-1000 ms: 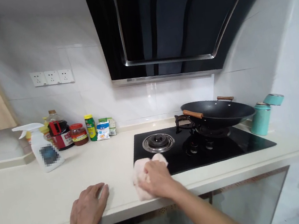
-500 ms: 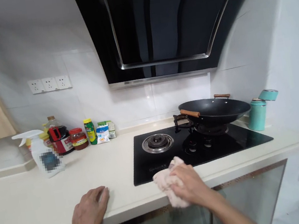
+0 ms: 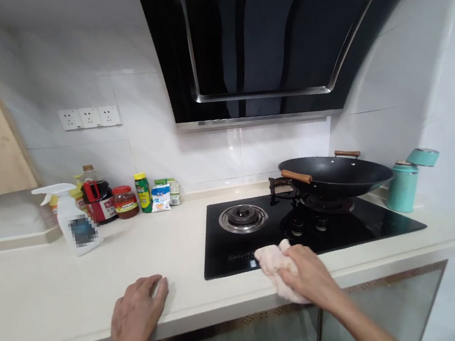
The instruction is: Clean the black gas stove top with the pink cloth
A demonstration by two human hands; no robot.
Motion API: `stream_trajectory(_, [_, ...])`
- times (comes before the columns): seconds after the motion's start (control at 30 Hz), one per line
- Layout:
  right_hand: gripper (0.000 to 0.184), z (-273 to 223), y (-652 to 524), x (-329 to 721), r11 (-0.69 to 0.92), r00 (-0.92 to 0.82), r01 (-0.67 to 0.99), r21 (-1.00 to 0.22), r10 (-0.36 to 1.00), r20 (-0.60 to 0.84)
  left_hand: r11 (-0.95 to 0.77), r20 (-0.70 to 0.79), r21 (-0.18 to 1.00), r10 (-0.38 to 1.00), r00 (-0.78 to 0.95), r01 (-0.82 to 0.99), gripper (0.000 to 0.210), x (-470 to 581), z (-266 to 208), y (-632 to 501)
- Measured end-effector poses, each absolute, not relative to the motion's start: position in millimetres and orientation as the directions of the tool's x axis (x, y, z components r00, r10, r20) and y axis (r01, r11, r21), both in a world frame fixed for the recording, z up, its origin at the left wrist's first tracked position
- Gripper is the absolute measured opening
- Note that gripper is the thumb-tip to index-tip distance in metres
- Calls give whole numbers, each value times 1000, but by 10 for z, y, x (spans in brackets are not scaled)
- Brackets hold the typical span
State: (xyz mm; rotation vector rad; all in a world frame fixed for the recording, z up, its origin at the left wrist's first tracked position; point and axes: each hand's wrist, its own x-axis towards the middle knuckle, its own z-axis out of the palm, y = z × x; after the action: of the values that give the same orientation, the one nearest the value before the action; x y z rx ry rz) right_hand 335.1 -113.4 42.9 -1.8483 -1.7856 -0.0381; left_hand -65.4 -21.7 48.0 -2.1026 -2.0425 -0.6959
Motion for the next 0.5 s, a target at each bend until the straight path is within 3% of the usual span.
stream_trajectory(0.17, [30,626,-844,2851,181,-72,936,-303,939,337,-97,454,217,891,-12,971,48,-663,454,-223])
stream_trajectory(0.5, [40,909,132,3441,-177,165,984,31,958,233,-158,566,214,824,9,964,41,-688,312,-242])
